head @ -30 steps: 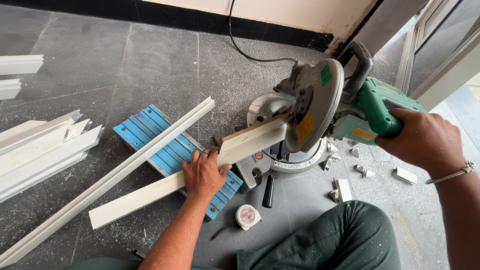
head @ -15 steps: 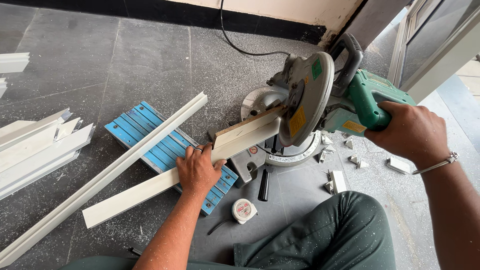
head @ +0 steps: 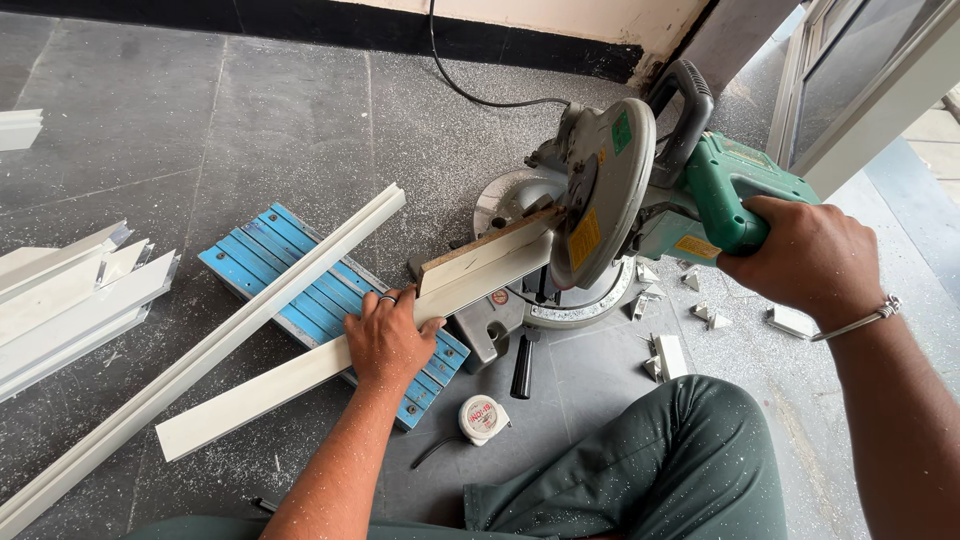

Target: The person sits on the floor and cuts white molding strips into angled pieces using a miter saw, holding each strip against the fence with one hand while pulling the saw down with the other. Cut pieces are set aside and stacked on the floor, and new strips are positioned for the next cut.

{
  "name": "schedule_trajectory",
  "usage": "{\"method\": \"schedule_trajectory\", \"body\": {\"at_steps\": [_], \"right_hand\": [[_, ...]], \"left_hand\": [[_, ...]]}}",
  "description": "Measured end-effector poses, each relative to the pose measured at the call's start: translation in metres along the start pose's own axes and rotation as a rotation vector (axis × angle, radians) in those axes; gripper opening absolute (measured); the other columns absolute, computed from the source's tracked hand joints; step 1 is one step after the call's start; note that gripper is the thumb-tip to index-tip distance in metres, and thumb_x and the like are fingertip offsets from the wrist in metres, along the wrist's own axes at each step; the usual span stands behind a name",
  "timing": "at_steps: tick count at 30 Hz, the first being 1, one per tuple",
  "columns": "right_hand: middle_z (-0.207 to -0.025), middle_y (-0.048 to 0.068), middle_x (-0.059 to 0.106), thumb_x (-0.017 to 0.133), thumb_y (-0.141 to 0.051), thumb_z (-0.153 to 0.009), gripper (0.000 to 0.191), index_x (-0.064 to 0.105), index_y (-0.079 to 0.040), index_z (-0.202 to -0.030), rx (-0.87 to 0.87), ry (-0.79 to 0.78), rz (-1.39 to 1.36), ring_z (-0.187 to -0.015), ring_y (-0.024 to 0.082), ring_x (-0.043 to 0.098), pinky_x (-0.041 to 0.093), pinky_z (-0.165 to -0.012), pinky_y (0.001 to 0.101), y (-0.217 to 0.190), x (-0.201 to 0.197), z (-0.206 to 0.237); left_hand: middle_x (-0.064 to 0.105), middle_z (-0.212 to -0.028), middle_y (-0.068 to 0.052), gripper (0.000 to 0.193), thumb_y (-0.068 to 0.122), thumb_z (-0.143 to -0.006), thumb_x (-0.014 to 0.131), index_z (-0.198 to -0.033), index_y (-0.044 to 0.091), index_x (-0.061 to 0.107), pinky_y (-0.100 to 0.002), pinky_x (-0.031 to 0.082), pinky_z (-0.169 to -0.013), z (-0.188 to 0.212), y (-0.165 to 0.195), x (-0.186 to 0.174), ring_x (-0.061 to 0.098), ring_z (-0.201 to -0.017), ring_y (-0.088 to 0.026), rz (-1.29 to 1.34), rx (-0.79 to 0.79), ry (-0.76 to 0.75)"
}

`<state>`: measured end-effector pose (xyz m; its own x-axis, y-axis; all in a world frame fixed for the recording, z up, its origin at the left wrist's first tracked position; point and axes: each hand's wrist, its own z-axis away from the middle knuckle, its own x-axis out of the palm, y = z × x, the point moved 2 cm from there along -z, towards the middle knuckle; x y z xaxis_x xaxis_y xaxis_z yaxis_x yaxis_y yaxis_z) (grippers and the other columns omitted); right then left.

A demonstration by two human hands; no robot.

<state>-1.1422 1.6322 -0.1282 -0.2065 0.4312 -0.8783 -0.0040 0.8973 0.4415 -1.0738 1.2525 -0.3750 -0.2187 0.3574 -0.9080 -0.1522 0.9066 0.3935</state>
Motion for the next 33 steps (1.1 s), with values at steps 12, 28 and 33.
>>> {"method": "schedule_trajectory", "body": {"at_steps": [12,28,33], "right_hand": [[-0.086,0.007,0.079,0.088,-0.055,-0.071,0.063,0.077,-0.021,-0.124,-0.005,-0.003,-0.028,-0.072,0.023,0.078,0.062,-0.062,0.036,-0.0015,-0.0048,0.0015],[-0.087,0.008,0.079,0.086,-0.056,-0.071,0.065,0.076,-0.022,-0.125,-0.011,0.006,-0.043,-0.075,0.023,0.078,0.062,-0.064,0.0368,-0.0024,-0.0075,0.0062],[-0.085,0.007,0.079,0.085,-0.054,-0.072,0.061,0.075,-0.022,-0.124,-0.007,-0.009,-0.055,-0.074,0.022,0.078,0.062,-0.063,0.036,-0.0037,-0.0047,0.0081]], "left_hand": [[0.071,-0.11,-0.001,0.057,0.05,-0.08,0.081,-0.124,0.016,0.068,-0.05,0.042,-0.091,0.0,0.0009,-0.0018,0.056,-0.114,-0.022,-0.007,0.006,0.006],[0.072,-0.109,-0.001,0.059,0.051,-0.079,0.081,-0.125,0.016,0.068,-0.05,0.043,-0.09,0.0005,0.0009,-0.0005,0.057,-0.113,-0.022,-0.017,0.014,0.012],[0.071,-0.109,-0.001,0.059,0.051,-0.08,0.081,-0.125,0.015,0.068,-0.05,0.043,-0.091,0.0005,0.0005,0.001,0.057,-0.113,-0.021,-0.017,0.009,0.0]]}}
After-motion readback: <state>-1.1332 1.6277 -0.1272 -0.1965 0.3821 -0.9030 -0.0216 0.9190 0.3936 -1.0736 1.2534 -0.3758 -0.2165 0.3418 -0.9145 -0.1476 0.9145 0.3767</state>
